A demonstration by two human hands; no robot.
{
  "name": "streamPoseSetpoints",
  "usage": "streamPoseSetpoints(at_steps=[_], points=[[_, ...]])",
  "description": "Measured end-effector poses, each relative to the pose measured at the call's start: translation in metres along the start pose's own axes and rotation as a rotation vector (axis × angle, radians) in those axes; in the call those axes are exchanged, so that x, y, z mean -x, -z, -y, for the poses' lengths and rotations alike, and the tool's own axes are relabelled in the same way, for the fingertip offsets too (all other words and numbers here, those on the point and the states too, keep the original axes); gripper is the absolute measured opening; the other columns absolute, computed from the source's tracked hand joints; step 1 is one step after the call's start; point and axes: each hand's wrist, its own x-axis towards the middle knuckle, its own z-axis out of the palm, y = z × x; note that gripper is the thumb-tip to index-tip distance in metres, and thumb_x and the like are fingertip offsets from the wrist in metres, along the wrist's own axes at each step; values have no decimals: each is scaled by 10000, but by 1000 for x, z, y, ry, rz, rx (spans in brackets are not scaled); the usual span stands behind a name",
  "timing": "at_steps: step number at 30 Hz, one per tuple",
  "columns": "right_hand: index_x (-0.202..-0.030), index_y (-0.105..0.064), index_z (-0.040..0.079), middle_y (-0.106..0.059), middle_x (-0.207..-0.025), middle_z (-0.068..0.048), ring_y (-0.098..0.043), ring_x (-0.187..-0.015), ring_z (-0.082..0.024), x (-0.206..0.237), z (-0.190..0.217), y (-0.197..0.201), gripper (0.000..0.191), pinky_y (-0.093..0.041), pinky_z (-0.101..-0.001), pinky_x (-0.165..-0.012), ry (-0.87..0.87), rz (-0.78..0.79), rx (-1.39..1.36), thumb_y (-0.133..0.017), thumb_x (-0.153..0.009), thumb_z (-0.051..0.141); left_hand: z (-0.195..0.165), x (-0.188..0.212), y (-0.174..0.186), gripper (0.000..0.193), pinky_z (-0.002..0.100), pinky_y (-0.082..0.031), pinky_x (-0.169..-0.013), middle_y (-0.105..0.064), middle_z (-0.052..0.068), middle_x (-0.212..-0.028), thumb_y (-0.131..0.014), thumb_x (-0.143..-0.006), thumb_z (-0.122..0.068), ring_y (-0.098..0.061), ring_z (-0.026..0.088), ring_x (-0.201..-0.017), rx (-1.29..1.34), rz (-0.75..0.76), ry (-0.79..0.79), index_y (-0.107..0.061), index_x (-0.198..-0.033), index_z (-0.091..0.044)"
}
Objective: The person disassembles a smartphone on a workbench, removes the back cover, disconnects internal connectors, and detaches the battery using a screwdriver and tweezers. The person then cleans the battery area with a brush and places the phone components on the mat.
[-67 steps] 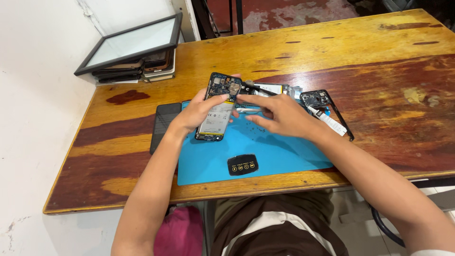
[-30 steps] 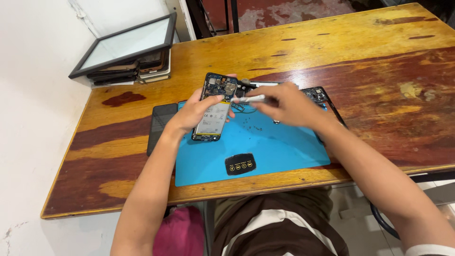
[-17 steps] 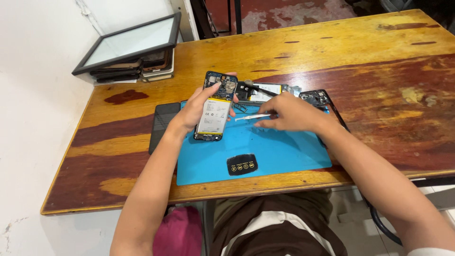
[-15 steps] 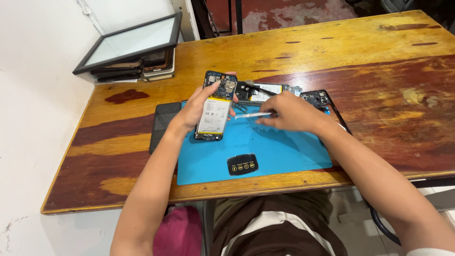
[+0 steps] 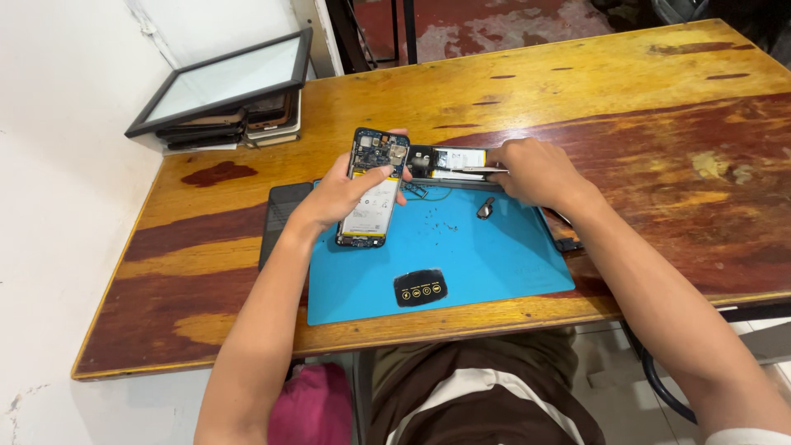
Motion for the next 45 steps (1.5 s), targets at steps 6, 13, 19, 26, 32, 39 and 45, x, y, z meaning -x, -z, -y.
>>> streamPoseSetpoints(at_steps=[6,13,19,26,32,39,45], points=[[-1157,-708,67,-743,-972,-183,-688,-887,-402,4,1,16,190,-513,-502,-737,105,-329,-149,-674,-1001,171,6,-1,0,535,369,-635,-763,-731,118,-1094,-514,-1073,-356,-757,230,-866,-33,-59,46,-526,-1458,15],[-1102,-714,65,-761,-920,-157,-731,-757,-295,7,22,17,200,-532,-404,-650,318,-182,-432,-662,-978,212,10,-3,3,708,379,-596,-842,-690,139,-1095,-252,-1089,-563,-722,247,-909,175,78,7,-416,-1580,-81],[-1108,-744,94,-774,-890,-153,-720,-694,-304,7,30,17,229,-515,-419,-642,175,-38,-365,-668,-946,236,10,-3,2,706,377,-594,-833,-695,145,-1090,-241,-1079,-567,-724,247,-907,155,71,25,-412,-1580,-100],[-1108,-737,82,-758,-818,-148,-715,-704,-260,8,33,12,248,-541,-412,-677,146,72,-473,-630,-967,256,12,-4,2,685,371,-588,-831,-695,145,-1115,-302,-1084,-547,-724,247,-899,132,67,8,-409,-1591,-99],[-1092,-752,64,-770,-886,-120,-718,-797,-223,5,19,12,246,-545,-387,-741,230,111,-502,-645,-968,248,17,-5,5,621,389,-588,-860,-688,154,-1153,-358,-1092,-412,-714,260,-920,220,95,0,-372,-1603,-61],[-1102,-750,56,-762,-856,-117,-664,-767,-185,1,11,10,248,-529,-374,-712,163,45,-599,-647,-986,248,15,-2,4,580,367,-594,-812,-683,144,-1145,-445,-1032,-229,-723,251,-924,148,44,9,-374,-1573,-35],[-1069,-745,54,-733,-784,-81,-632,-690,-174,3,19,12,252,-496,-365,-649,80,91,-554,-631,-991,265,8,-2,0,554,345,-588,-809,-676,125,-1117,-500,-1051,-192,-716,233,-900,122,44,12,-403,-1575,-40]])
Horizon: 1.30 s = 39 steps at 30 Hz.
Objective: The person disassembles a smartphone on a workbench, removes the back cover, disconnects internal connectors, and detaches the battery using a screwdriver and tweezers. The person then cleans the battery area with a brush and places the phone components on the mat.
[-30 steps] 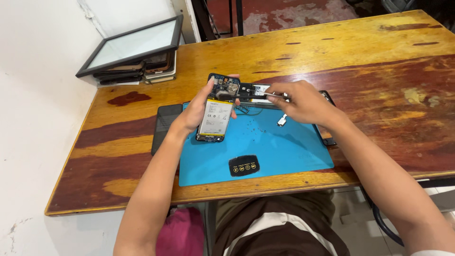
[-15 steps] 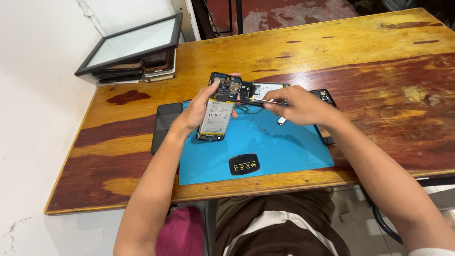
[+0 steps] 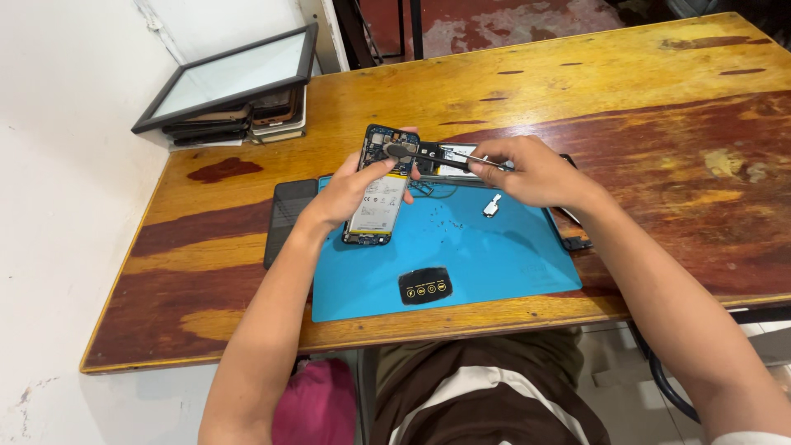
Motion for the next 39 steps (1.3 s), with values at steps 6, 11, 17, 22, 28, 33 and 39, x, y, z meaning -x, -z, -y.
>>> streamPoseSetpoints(at_steps=[6,11,17,22,28,33,39], points=[[-1065,-742,59,-730,-780,-74,-630,-696,-160,0,2,-4,238,-512,-360,-652,40,30,-69,-628,-991,254,3,1,0,506,367,-607,-808,-704,126,-1161,-522,-1015,-140,-733,234,-921,-38,-39,49,-474,-1492,22],[-1087,-760,81,-761,-820,-115,-694,-734,-214,2,4,-3,229,-535,-386,-686,109,8,41,-651,-967,243,1,2,1,606,356,-596,-858,-700,129,-1144,-515,-980,-71,-727,226,-922,-89,19,-7,-405,-1576,-68],[-1115,-768,112,-762,-857,-177,-725,-748,-317,6,9,14,243,-531,-439,-713,7,-79,236,-671,-957,270,-4,1,-2,625,359,-593,-871,-697,126,-1128,-508,-966,-48,-728,224,-918,-97,17,-4,-395,-1579,-89],[-1082,-773,98,-772,-863,-156,-736,-761,-287,6,9,10,245,-545,-427,-712,59,-41,127,-660,-953,273,-6,2,-4,627,353,-591,-894,-702,126,-1131,-515,-961,-47,-727,219,-914,-158,25,-28,-414,-1579,-82],[-1091,-763,67,-770,-897,-167,-730,-801,-306,5,2,19,259,-539,-428,-736,41,23,215,-670,-954,266,-9,3,-5,641,363,-606,-854,-707,127,-1097,-553,-947,-60,-731,213,-896,-119,0,-4,-407,-1571,-86],[-1075,-769,73,-778,-901,-149,-735,-810,-294,6,0,22,254,-544,-422,-743,55,-4,146,-669,-945,267,-9,4,-5,643,361,-601,-859,-699,126,-1109,-608,-958,-18,-727,214,-898,-147,31,-67,-423,-1573,-68],[-1089,-778,99,-769,-863,-151,-717,-767,-297,10,4,27,247,-533,-432,-716,-29,31,250,-671,-946,269,-9,4,-4,655,350,-611,-830,-701,106,-1090,-618,-939,-6,-741,204,-901,-156,2,-60,-414,-1558,-65]])
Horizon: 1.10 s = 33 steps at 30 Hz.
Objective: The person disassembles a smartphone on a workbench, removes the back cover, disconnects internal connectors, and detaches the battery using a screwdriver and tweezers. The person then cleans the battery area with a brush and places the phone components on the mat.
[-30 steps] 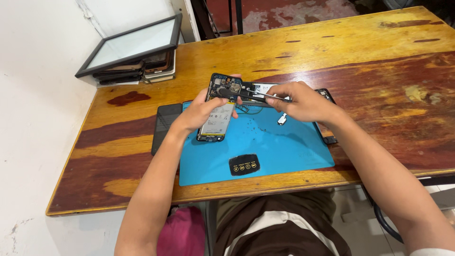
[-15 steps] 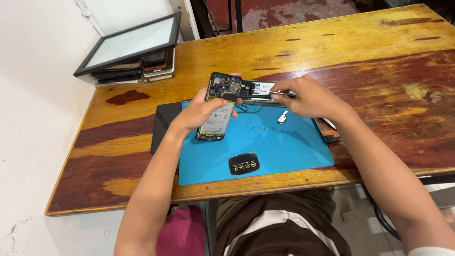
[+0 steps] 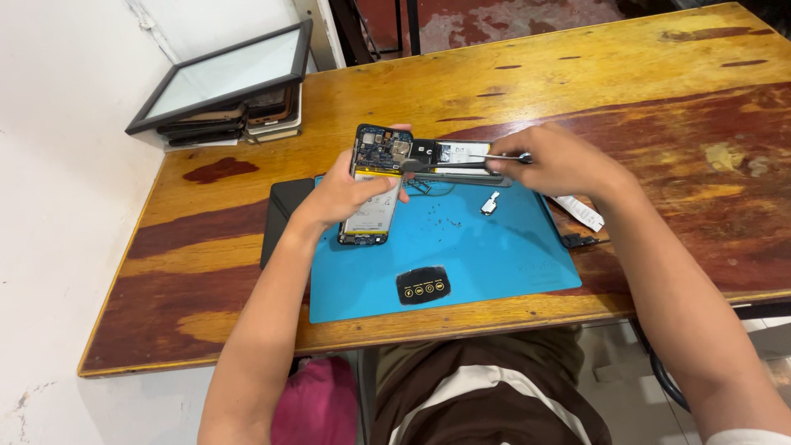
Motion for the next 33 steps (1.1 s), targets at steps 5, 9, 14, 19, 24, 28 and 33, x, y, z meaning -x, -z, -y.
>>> streamPoseSetpoints(at_steps=[5,9,14,19,24,28,33], points=[[-1050,-785,92,-772,-826,-135,-726,-729,-290,1,6,7,242,-537,-430,-684,28,-41,-34,-678,-942,280,0,0,-1,641,340,-608,-815,-707,97,-1087,-622,-945,-4,-739,204,-882,0,-35,23,-430,-1554,-63],[-1049,-782,81,-768,-845,-158,-728,-740,-308,4,14,-3,229,-542,-425,-700,74,-80,-68,-700,-921,252,0,0,-3,638,328,-610,-793,-711,86,-1062,-618,-938,0,-746,195,-878,-33,-62,47,-436,-1546,-64],[-1032,-794,66,-773,-871,-184,-732,-767,-334,3,7,1,219,-546,-442,-717,29,-56,-12,-721,-903,227,0,-1,-3,619,321,-603,-794,-711,104,-1048,-620,-952,21,-748,206,-882,8,-63,38,-454,-1544,-47],[-1075,-799,73,-756,-895,-217,-716,-802,-358,3,-5,3,243,-545,-452,-736,17,-111,72,-740,-894,223,-3,-1,-5,606,326,-613,-766,-706,106,-1072,-622,-944,18,-762,216,-867,-24,-98,75,-463,-1525,-48],[-981,-812,62,-792,-869,-166,-737,-783,-314,2,-9,7,230,-552,-435,-744,74,-91,-71,-711,-926,261,-6,-1,-3,633,327,-620,-769,-715,99,-1101,-615,-923,10,-765,213,-864,-20,-92,73,-437,-1526,-66],[-1005,-785,62,-770,-776,-155,-725,-723,-263,-1,-4,-2,243,-546,-411,-716,59,-3,-97,-697,-935,277,-3,-1,-4,614,331,-622,-775,-714,108,-1111,-625,-939,8,-759,217,-869,-11,-89,58,-452,-1526,-46],[-1000,-800,58,-764,-826,-149,-706,-734,-267,1,-5,2,252,-532,-424,-697,30,-53,-36,-712,-924,281,-2,-1,-2,622,330,-620,-769,-690,101,-1073,-628,-952,9,-764,217,-871,-19,-83,75,-444,-1544,-47]])
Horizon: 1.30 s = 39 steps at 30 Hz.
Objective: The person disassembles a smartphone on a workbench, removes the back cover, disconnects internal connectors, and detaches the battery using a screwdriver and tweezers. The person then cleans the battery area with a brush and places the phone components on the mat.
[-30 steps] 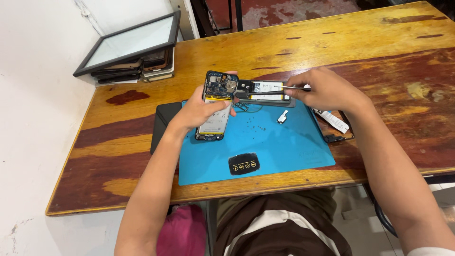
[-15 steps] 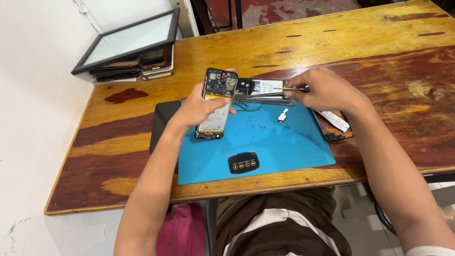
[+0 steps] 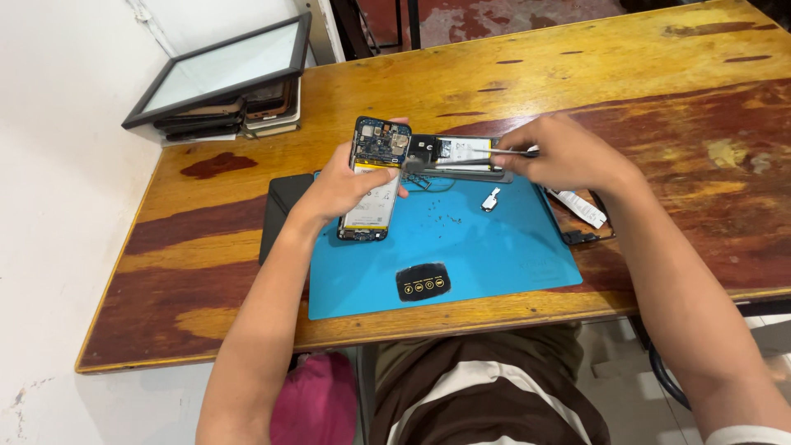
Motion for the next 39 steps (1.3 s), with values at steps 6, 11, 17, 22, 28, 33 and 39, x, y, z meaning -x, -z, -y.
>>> streamPoseSetpoints(at_steps=[6,11,17,22,28,33,39], points=[[-1047,-778,64,-768,-851,-154,-715,-757,-273,-3,4,-11,262,-542,-419,-717,57,2,-85,-690,-949,291,-2,0,-1,622,329,-620,-805,-719,106,-1128,-619,-953,3,-756,209,-884,8,81,-65,-434,-1545,-47],[-1058,-775,59,-773,-844,-160,-722,-753,-286,-1,3,-8,277,-547,-424,-722,-5,50,-68,-675,-947,293,-1,1,0,633,336,-623,-800,-715,114,-1102,-620,-944,7,-757,210,-876,-33,38,-43,-439,-1548,-45],[-1057,-769,45,-768,-871,-144,-714,-763,-257,-4,5,-18,282,-540,-418,-716,54,27,-62,-679,-949,289,9,-2,3,604,378,-625,-842,-712,146,-1152,-526,-959,-123,-744,224,-901,117,129,-100,-418,-1547,-32],[-1033,-787,59,-784,-837,-134,-724,-766,-248,-4,1,-11,275,-546,-425,-723,2,47,-96,-673,-962,298,12,-3,5,548,385,-613,-817,-702,173,-1135,-412,-1026,-186,-730,246,-873,122,74,-27,-418,-1547,-16],[-1096,-771,78,-789,-917,-134,-747,-836,-242,-5,12,-25,276,-559,-397,-765,58,59,-159,-673,-948,289,11,-1,4,608,377,-609,-814,-704,170,-1146,-427,-953,-111,-731,240,-880,95,94,-29,-410,-1554,-20],[-1108,-786,96,-789,-944,-154,-750,-839,-279,-2,11,-13,277,-554,-415,-773,-6,33,-41,-684,-943,293,10,-2,3,509,386,-626,-805,-714,163,-1162,-449,-964,-84,-754,249,-894,33,57,-5,-494,-1458,33],[-1076,-783,80,-793,-922,-140,-755,-826,-277,-3,15,-18,263,-559,-409,-762,103,20,-123,-692,-933,282,7,1,1,579,373,-612,-797,-693,156,-1115,-434,-904,-42,-744,239,-875,-20,64,-20,-464,-1482,-16]])
